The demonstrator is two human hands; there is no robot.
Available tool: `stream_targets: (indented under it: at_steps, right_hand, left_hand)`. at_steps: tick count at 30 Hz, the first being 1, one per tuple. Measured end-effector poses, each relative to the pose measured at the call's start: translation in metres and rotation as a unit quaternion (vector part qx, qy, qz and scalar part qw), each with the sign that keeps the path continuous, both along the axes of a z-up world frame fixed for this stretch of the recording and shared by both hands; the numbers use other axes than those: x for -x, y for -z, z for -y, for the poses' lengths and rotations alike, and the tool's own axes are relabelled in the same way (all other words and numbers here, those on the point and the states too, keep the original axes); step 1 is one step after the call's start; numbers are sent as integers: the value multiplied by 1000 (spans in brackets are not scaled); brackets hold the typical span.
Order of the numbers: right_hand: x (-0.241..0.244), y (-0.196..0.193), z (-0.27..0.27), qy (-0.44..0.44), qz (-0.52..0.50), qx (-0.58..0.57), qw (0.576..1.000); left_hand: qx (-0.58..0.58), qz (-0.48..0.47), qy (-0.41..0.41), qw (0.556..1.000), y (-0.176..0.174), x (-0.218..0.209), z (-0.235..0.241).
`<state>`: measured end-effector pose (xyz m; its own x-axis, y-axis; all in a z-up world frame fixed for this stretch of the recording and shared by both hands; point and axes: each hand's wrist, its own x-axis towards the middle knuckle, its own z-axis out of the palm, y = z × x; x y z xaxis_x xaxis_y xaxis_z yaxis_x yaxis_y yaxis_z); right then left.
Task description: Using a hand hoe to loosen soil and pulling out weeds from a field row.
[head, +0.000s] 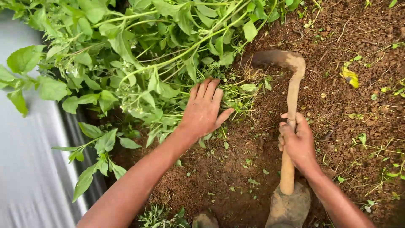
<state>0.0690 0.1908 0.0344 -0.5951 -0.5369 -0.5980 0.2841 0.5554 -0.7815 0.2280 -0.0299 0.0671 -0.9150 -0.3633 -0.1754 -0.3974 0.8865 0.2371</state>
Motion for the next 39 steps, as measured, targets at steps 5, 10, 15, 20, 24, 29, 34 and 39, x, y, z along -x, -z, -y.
stream_targets:
  at_steps: [5, 10, 15, 20, 24, 29, 34, 39]
  right_hand:
    - [10, -5, 12, -41, -52, 9, 998]
    - [20, -13, 29, -89, -73, -8, 993]
    - [-15, -26, 41, 16, -50, 64, 997]
    - [-9, 2, 11, -127, -44, -38, 990]
    - [-13, -33, 20, -80, -118, 18, 990]
    - [-15, -7, 27, -74, -79, 38, 993]
    - [-11, -6, 14, -178, -65, -91, 978]
    - [-12, -19, 31, -2, -86, 105, 991]
  left_hand:
    - [-70, 151, -83, 983, -17, -1, 11]
    - [-160, 197, -152, 955, 26, -16, 8]
    - [-79, 172, -93, 978, 47, -21, 9]
    - [-107, 187, -83, 973, 41, -29, 3]
    - [-97, 179, -64, 977, 39, -32, 5]
    - [-87, 163, -61, 981, 24, -34, 3]
    - [-92, 179, -47, 978, 31, -36, -3]
    - [-94, 179, -51, 978, 38, -36, -4]
